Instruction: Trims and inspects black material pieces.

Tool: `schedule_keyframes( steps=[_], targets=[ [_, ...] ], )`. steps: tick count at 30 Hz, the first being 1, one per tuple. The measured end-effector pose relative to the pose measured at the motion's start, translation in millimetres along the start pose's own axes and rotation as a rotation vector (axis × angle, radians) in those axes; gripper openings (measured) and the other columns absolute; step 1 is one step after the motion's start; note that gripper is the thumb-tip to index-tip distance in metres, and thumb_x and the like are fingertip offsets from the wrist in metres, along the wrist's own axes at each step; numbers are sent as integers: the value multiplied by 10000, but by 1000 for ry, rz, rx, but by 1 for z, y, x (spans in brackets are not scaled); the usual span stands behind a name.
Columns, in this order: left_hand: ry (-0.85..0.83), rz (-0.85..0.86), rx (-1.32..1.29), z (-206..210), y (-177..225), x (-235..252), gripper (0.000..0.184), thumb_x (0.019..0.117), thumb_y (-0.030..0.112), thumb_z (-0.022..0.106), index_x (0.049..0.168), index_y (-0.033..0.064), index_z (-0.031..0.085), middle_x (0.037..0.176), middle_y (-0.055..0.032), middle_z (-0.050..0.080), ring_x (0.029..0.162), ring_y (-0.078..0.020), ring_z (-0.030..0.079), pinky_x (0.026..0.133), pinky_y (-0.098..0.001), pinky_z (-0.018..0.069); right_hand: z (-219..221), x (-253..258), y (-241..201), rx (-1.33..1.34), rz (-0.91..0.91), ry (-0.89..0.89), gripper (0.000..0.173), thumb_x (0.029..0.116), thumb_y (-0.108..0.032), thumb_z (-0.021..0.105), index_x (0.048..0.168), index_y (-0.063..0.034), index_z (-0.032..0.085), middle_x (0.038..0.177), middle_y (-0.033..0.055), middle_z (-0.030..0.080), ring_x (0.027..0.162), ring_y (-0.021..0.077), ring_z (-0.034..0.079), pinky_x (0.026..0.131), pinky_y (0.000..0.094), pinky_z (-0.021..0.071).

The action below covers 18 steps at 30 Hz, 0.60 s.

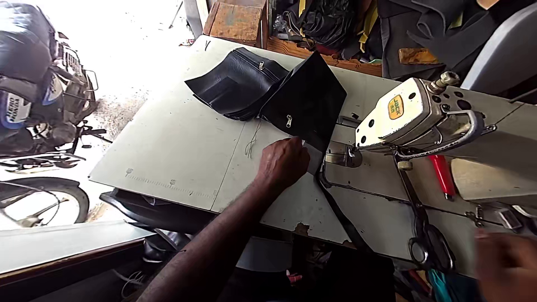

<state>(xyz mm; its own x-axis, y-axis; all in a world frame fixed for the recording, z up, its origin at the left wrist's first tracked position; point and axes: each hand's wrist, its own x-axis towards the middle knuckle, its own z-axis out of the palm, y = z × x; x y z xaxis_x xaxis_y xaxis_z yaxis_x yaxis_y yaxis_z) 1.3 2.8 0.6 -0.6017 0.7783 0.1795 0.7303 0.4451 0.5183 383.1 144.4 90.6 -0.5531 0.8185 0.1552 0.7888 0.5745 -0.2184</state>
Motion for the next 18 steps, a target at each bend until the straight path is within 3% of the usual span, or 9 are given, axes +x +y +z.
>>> schedule_keyframes(
  steps=[3, 5, 7, 11, 14, 16, 18],
  targets=[
    [-19, -18, -2, -3, 0, 2, 307, 962, 340, 553, 721, 153, 584, 638, -13, 576, 613, -207, 615, 527, -446, 480, 61, -47, -10, 18, 60, 7, 409, 1016, -347, 596, 1144, 26, 705, 992, 232, 703, 931, 411, 682, 834, 579, 555],
    [-48, -43, -9, -6, 1, 2, 311, 966, 365, 559, 742, 156, 612, 647, -13, 593, 634, -209, 631, 547, -458, 494, 70, -62, -21, -47, 66, 62, 404, 1002, -322, 609, 1187, 25, 703, 1043, 247, 689, 1003, 442, 659, 897, 582, 530],
    [-75, -60, -18, -9, 2, 2, 307, 969, 378, 560, 766, 158, 629, 664, -12, 609, 660, -211, 643, 569, -469, 504, 62, -64, -30, -101, 105, 14, 371, 981, -283, 617, 1177, 26, 681, 1039, 251, 684, 999, 456, 658, 870, 604, 528],
    [-92, -77, -52, -12, 4, 0, 303, 977, 380, 570, 809, 145, 661, 707, -30, 650, 717, -234, 673, 625, -495, 530, 31, -56, -47, -182, 359, -359, 405, 863, -282, 697, 1149, -1, 630, 965, 250, 697, 933, 462, 684, 746, 658, 520],
    [-103, -81, -50, -14, 4, -2, 308, 983, 385, 558, 820, 146, 664, 724, -40, 658, 742, -244, 681, 644, -505, 534, 27, -54, -49, -172, 424, -550, 445, 846, -432, 749, 952, -3, 693, 939, 261, 699, 942, 467, 679, 764, 681, 506],
    [-113, -74, -49, -15, 4, -1, 310, 986, 386, 559, 825, 141, 661, 727, -47, 655, 740, -249, 677, 638, -512, 529, 35, -61, -49, 41, 393, -500, 506, 851, -539, 758, 810, -38, 701, 778, 198, 679, 771, 390, 669, 681, 621, 512],
    [-121, -70, -49, -16, 4, -1, 308, 986, 381, 563, 832, 134, 664, 740, -54, 660, 752, -258, 680, 643, -518, 529, 40, -72, -67, 500, 419, -486, 364, 871, -419, 782, 802, -70, 707, 683, 67, 684, 580, 207, 640, 535, 424, 530]
  ],
)
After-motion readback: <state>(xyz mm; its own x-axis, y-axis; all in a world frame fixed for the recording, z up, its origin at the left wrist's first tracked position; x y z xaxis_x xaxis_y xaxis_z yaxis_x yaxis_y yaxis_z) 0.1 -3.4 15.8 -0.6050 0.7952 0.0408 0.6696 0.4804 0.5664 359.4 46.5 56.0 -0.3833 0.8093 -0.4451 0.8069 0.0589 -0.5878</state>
